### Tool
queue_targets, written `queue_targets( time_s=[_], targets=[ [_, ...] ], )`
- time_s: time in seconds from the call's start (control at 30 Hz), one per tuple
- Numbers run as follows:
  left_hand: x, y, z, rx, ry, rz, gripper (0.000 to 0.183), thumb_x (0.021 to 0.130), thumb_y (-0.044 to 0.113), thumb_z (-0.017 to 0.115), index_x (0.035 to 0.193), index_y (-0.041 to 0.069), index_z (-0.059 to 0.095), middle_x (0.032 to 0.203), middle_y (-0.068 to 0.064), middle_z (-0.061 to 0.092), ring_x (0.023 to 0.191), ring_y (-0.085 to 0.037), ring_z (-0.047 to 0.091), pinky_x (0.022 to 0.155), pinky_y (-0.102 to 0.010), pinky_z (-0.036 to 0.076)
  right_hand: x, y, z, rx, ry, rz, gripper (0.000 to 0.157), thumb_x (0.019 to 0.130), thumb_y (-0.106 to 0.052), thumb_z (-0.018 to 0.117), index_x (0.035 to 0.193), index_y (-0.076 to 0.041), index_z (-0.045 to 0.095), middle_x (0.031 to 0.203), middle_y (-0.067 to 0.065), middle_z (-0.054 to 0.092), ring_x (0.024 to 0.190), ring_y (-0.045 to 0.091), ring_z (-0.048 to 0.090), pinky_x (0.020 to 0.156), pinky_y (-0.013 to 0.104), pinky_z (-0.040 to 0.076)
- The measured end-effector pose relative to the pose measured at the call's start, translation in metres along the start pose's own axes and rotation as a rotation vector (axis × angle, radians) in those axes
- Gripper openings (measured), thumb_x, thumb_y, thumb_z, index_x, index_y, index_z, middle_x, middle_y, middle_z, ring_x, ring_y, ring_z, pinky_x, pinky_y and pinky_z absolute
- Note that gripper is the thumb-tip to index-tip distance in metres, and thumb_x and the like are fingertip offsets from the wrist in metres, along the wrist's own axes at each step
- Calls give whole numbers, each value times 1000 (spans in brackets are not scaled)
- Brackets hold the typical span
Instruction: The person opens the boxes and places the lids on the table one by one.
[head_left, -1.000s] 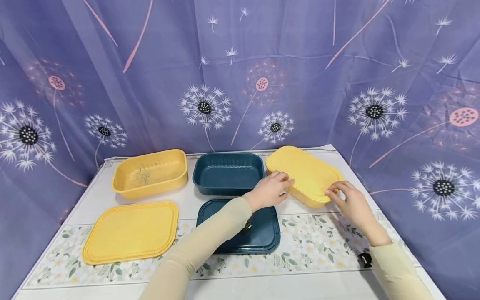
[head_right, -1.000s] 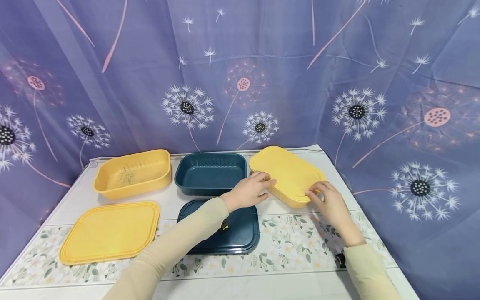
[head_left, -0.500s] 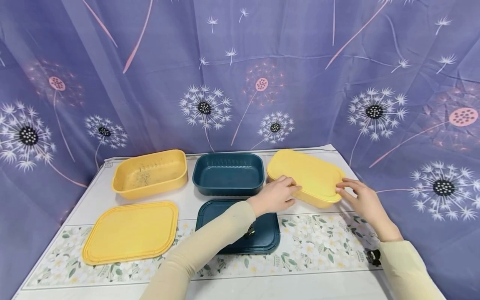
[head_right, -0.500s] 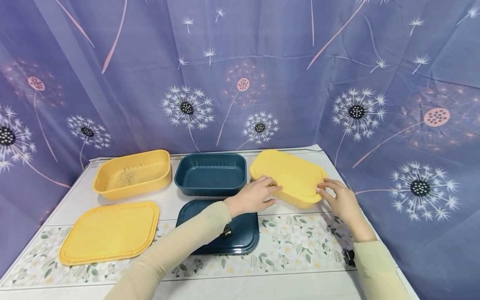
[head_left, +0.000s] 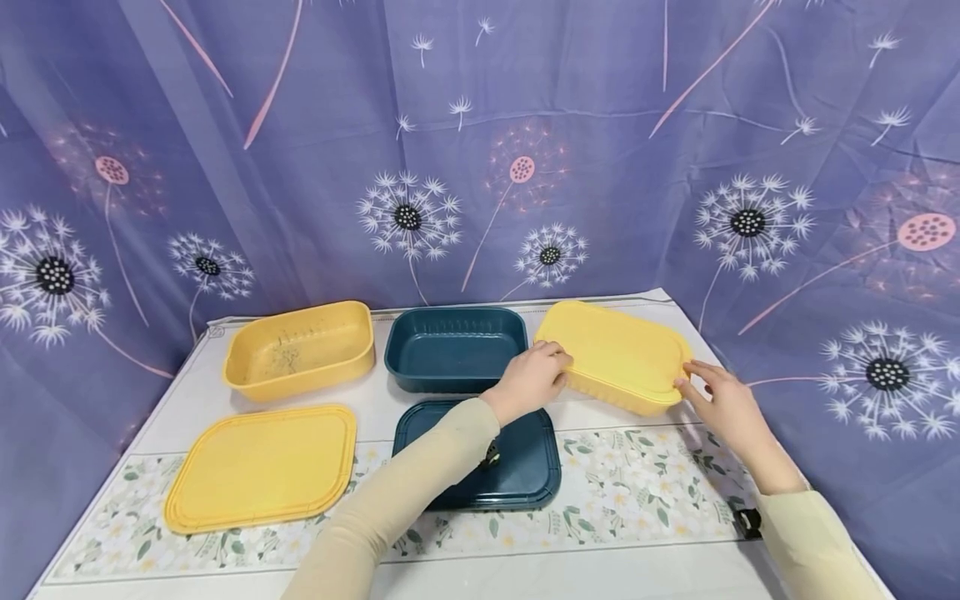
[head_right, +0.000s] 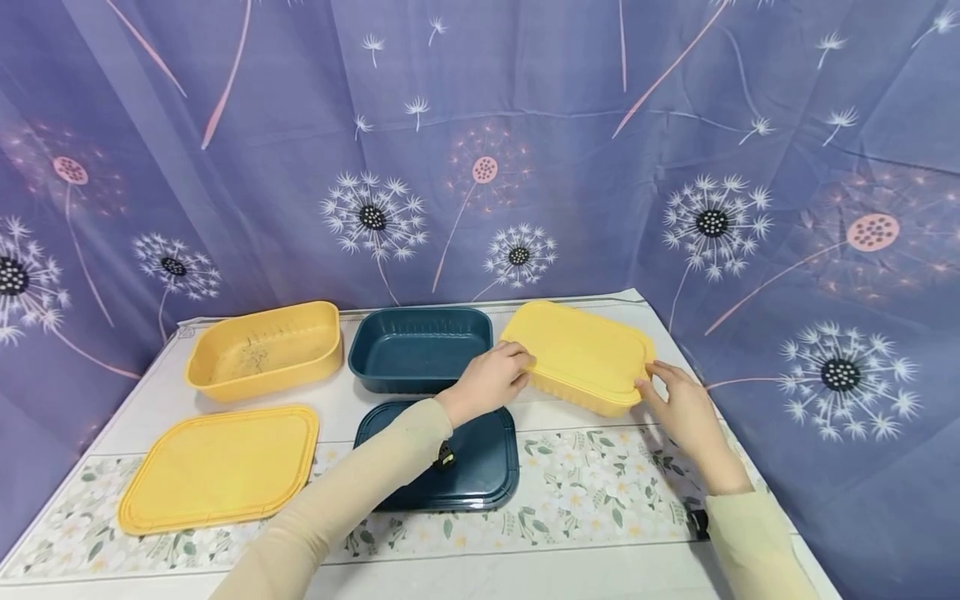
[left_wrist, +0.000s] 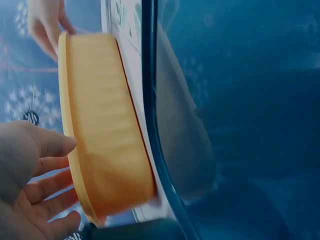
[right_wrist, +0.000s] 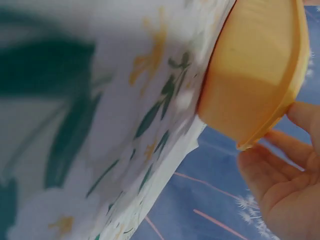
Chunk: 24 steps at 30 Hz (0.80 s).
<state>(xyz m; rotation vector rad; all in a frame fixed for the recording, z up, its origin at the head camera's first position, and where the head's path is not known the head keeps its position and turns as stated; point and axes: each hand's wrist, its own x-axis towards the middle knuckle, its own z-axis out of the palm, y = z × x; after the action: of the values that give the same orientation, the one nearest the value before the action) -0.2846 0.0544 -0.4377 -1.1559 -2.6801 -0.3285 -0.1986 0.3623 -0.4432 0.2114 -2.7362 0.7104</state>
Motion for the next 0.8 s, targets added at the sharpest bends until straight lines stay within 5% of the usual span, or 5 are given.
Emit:
queue_targets(
  time_s=[0.17,0.33,0.8],
  targets=[
    [2,-16,-3,-70,-32,-100,35,103,31,61,130,10,67,132,-4,59,119,-18,55,89,-28,53,-11,-11,-1,4,-52,45,66,102,-37,60,140,15,46,138,40,47,108,57,59,86,62,51],
    [5,-26,-2,-72,-45,-119,37,102,35,61,129,10,68,133,-3,58,119,-18,54,91,-27,52,-13,-13,3,-4,-33,21,73,99,-40,65,140,18,46,137,41,48,106,57,59,85,63,50],
    [12,4,2,-52,10,-253,28,100,35,65,114,13,75,121,-1,65,110,-16,59,82,-28,56,10,12,-12,13,-160,43,73,101,-41,62,147,11,40,147,35,41,120,55,52,93,59,49]
  ],
)
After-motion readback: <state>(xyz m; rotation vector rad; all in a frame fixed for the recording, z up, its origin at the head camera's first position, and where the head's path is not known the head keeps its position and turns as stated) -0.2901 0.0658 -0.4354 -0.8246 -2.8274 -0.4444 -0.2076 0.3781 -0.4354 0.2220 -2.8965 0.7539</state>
